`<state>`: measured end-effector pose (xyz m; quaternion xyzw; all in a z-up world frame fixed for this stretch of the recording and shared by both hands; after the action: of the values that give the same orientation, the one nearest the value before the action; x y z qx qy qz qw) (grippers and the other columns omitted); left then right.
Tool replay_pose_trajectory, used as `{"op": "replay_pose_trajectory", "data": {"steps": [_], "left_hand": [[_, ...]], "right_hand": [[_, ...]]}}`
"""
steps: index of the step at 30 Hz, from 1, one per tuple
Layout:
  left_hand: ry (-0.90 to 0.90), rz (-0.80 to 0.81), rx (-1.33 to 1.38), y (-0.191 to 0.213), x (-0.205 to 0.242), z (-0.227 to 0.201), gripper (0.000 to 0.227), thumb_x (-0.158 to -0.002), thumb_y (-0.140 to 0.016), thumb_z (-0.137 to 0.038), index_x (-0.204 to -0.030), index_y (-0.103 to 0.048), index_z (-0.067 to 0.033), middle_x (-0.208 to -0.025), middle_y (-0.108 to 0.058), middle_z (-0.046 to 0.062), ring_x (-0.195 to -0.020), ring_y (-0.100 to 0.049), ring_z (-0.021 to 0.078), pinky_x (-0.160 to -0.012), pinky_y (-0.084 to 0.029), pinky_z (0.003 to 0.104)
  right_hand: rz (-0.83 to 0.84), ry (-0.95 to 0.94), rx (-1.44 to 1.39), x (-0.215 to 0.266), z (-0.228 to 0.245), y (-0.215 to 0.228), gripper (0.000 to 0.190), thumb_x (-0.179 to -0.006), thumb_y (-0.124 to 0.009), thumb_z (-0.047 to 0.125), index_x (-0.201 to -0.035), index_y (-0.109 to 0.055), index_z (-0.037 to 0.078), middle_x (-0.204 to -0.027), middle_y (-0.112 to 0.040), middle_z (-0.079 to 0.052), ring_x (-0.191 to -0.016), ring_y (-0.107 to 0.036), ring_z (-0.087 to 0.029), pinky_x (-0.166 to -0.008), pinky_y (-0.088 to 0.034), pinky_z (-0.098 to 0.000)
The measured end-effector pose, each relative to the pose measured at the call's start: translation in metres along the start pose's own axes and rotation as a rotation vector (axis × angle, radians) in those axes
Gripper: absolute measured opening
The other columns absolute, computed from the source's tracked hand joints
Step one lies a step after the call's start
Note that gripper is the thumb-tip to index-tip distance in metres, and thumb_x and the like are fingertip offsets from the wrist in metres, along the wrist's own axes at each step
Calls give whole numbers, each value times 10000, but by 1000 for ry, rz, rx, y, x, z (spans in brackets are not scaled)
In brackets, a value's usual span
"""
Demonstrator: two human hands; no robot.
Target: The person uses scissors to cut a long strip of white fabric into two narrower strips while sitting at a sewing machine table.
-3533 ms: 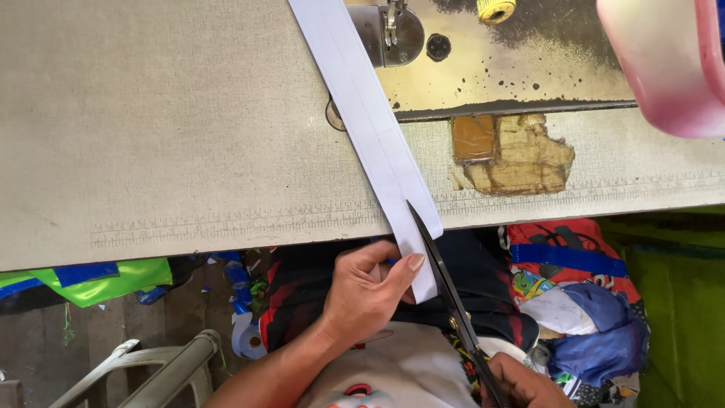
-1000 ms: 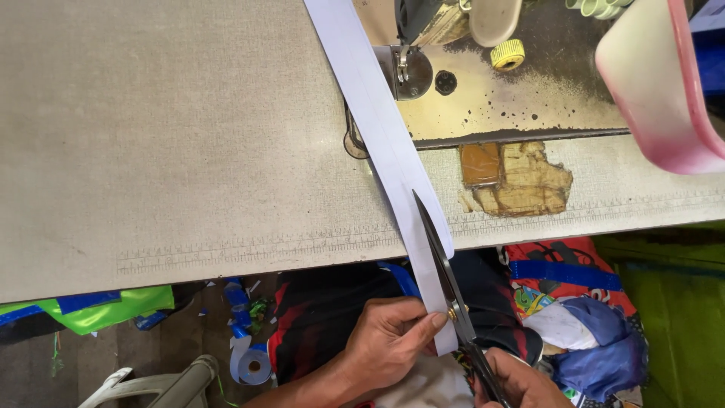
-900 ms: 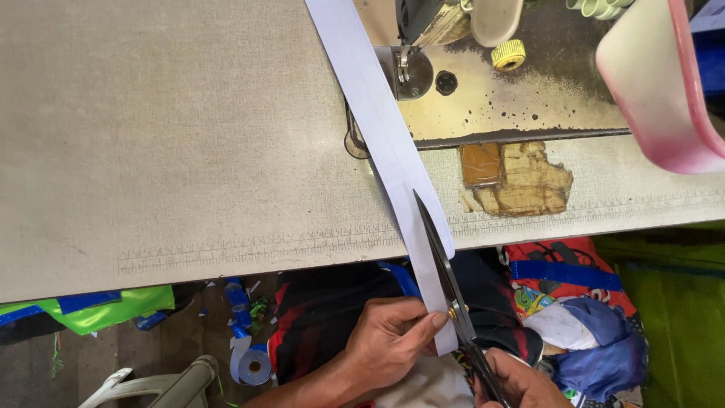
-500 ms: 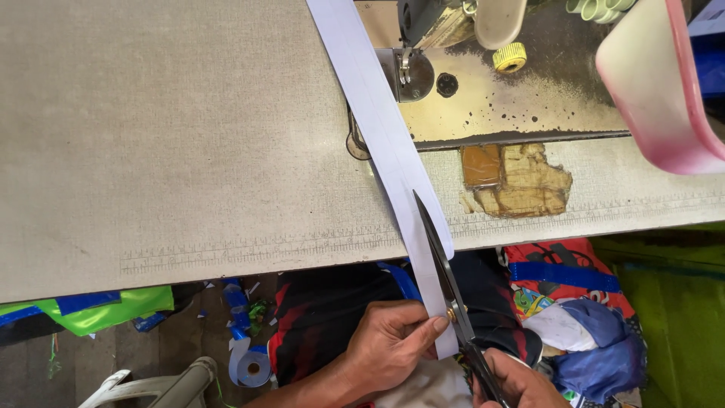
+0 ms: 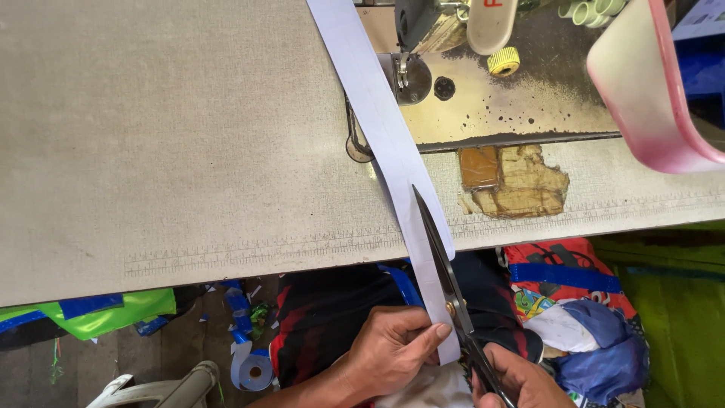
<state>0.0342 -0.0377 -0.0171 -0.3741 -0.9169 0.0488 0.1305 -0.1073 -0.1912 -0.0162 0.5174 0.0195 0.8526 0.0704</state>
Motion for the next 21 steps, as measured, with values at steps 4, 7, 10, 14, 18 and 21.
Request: {"op": "replay_pose_trajectory", "data": {"steps": [4, 7, 10, 14, 18, 21], "left_hand": [[-14, 1, -15, 0, -1, -1, 393, -1003, -679, -230, -637, -638, -95, -581, -658, -8, -535, -615, 65, -520, -468, 230], [13, -3, -24, -1, -1, 5, 398, -995, -687, -229, -626, -620, -96, -574, -672, -5, -520, -615, 58, -517, -470, 228], [19, -9, 6, 0, 0, 7, 395, -994, -693, -236, -633, -627, -90, -578, -673, -1, -520, -618, 58, -514, -476, 218], [14, -13, -24, 0, 2, 13, 362, -979, -696, -243, -651, -660, -93, -574, -679, -11, -524, -606, 47, -512, -464, 224], [45, -61, 171, 17, 5, 20, 138, -917, -698, -87, -916, -798, 9, -760, -762, 56, -640, -659, 88, -578, -534, 227], [-32, -151, 94, 46, 5, -27, 197, -878, -664, -73, -920, -835, 16, -862, -840, 102, -700, -704, 129, -632, -543, 258]], "right_hand": [[1, 56, 88, -1, 5, 3, 430, -730, -809, 445, -847, -731, 39, -725, -621, -70, -625, -514, -200, -661, -413, -331], [-31, 58, 151, -7, -5, 9, 229, -848, -844, 228, -815, -695, 58, -731, -565, -51, -655, -477, -179, -665, -391, -310], [-13, 70, 125, -9, -7, 9, 235, -848, -861, 216, -828, -694, 51, -702, -537, -49, -623, -456, -170, -635, -372, -304], [39, 114, 85, -2, 10, 6, 313, -855, -801, 347, -851, -697, 51, -685, -478, -30, -586, -404, -160, -594, -319, -303], [214, 226, 178, 22, 10, 41, 115, -831, -678, 173, -903, -715, 91, -794, -610, -6, -711, -538, -123, -664, -415, -251], [227, 183, 188, 42, -8, 101, 224, -722, -771, 255, -844, -728, 72, -731, -607, -25, -634, -499, -160, -621, -373, -300]]}}
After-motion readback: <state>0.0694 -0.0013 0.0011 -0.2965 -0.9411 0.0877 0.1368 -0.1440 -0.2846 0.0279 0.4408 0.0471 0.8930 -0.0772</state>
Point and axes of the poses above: each hand's wrist, its own x-axis away from the middle knuckle, its own y-axis out of the back of the hand, z = x × y, the point moved 7 cm from there along -x, towards the middle knuckle
